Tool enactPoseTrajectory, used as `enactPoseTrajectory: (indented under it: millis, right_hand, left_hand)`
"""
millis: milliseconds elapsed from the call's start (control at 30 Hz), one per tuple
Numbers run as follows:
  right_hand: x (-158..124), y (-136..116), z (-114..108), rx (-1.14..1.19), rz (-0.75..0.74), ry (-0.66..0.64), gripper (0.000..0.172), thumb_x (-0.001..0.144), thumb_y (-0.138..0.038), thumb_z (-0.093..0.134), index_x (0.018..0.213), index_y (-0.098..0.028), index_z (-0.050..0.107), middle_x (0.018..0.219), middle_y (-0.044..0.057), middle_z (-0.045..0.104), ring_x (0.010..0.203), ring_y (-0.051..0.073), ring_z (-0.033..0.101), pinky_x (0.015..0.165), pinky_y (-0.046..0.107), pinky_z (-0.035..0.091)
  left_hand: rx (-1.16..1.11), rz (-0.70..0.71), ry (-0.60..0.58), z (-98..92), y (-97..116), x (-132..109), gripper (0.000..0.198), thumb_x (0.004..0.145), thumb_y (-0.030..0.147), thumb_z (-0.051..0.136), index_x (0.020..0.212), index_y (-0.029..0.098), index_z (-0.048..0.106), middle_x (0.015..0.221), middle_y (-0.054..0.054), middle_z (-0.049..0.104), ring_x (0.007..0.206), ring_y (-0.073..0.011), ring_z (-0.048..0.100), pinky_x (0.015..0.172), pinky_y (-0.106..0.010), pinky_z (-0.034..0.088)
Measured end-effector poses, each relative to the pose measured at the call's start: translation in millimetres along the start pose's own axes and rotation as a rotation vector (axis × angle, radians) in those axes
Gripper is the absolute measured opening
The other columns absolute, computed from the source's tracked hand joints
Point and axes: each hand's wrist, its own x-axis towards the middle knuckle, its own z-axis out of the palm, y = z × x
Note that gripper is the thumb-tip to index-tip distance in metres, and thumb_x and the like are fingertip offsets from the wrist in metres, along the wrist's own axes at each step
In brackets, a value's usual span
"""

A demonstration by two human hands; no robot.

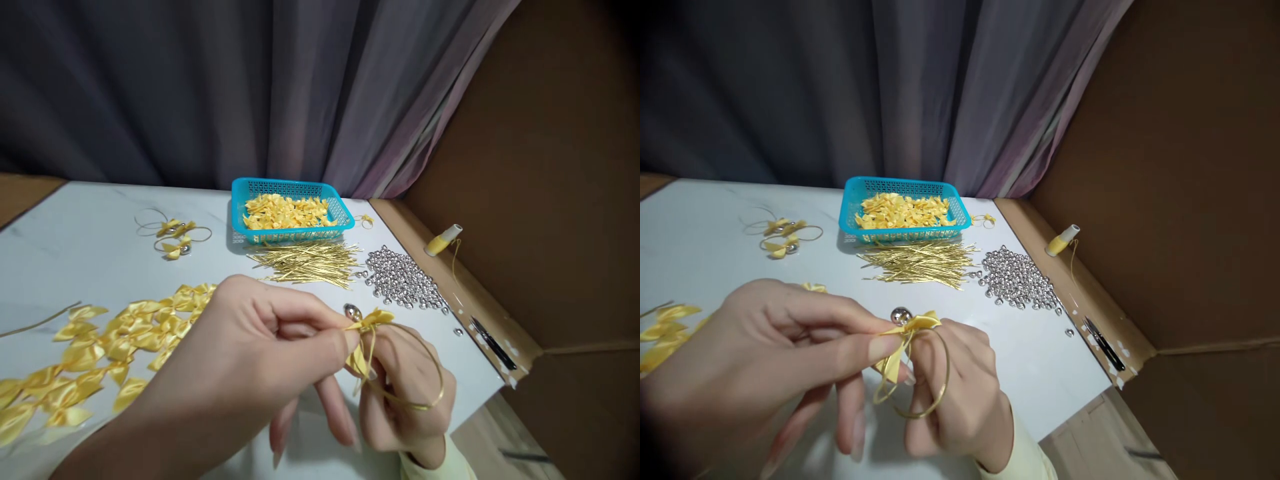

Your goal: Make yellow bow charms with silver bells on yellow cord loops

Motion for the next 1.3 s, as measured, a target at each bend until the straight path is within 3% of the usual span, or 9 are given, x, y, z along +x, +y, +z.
enactPoseTrajectory:
  millis: [100,200,467,633,867,1300]
  right_hand:
    - [-0.9,0.7,3.1,-0.017,0.007,0.035,0.019,0.072,0.000,0.042,0.068,-0.019,0.042,0.057,0.001,0.045,0.058,0.015,0.050,0.051,0.027,0.041]
    - [0.8,0.4,5.4,0.035,0.038,0.056,0.017,0.075,-0.002,0.042,0.070,-0.019,0.043,0.058,0.000,0.046,0.055,0.013,0.048,0.049,0.026,0.040]
    - [4.6,-1.4,-2.0,0.192,0.189,-0.189,0.013,0.083,-0.005,0.044,0.083,-0.018,0.047,0.061,-0.003,0.046,0.050,0.008,0.041,0.045,0.019,0.033]
    - [-1.3,-0.8,4.0,0.185,0.125,-0.104,0.017,0.079,-0.003,0.038,0.081,-0.018,0.045,0.062,-0.001,0.048,0.053,0.010,0.045,0.051,0.020,0.040]
    - [-1.1,-3.5,12.0,0.243,0.157,0.064,0.018,0.073,-0.001,0.042,0.076,-0.019,0.044,0.057,-0.003,0.040,0.048,0.009,0.035,0.045,0.021,0.030]
    - [-7.8,-3.0,15.1,0.365,0.286,0.026,0.012,0.078,-0.007,0.046,0.079,-0.018,0.051,0.059,-0.004,0.046,0.050,0.007,0.043,0.047,0.018,0.034]
  left_hand:
    - [-0.009,0.021,0.025,2.5,0.8,-2.1,0.020,0.071,0.013,0.064,0.060,0.022,0.077,0.041,0.000,0.066,0.029,-0.0079,0.048,0.027,-0.011,0.034]
    - [-0.016,0.071,0.059,3.7,2.5,-6.1,0.022,0.074,0.014,0.063,0.062,0.024,0.078,0.042,0.001,0.067,0.031,-0.0076,0.049,0.030,-0.010,0.037]
    - [0.101,0.101,0.039,-6.4,-6.9,2.6,0.015,0.072,0.027,0.065,0.073,0.025,0.079,0.041,0.000,0.067,0.025,-0.0085,0.046,0.026,-0.012,0.034]
    - [0.086,0.065,0.039,-2.4,-1.7,-2.1,0.016,0.074,0.020,0.064,0.069,0.025,0.079,0.041,0.000,0.067,0.028,-0.0080,0.050,0.029,-0.010,0.035]
    - [0.031,0.037,0.016,1.9,0.5,-3.2,0.017,0.074,0.017,0.065,0.066,0.023,0.078,0.040,0.000,0.066,0.028,-0.0060,0.046,0.029,-0.008,0.031]
    - [0.110,0.021,0.025,-0.3,1.1,-1.8,0.021,0.074,0.020,0.062,0.056,0.020,0.070,0.042,0.000,0.067,0.029,-0.0065,0.046,0.030,-0.008,0.031]
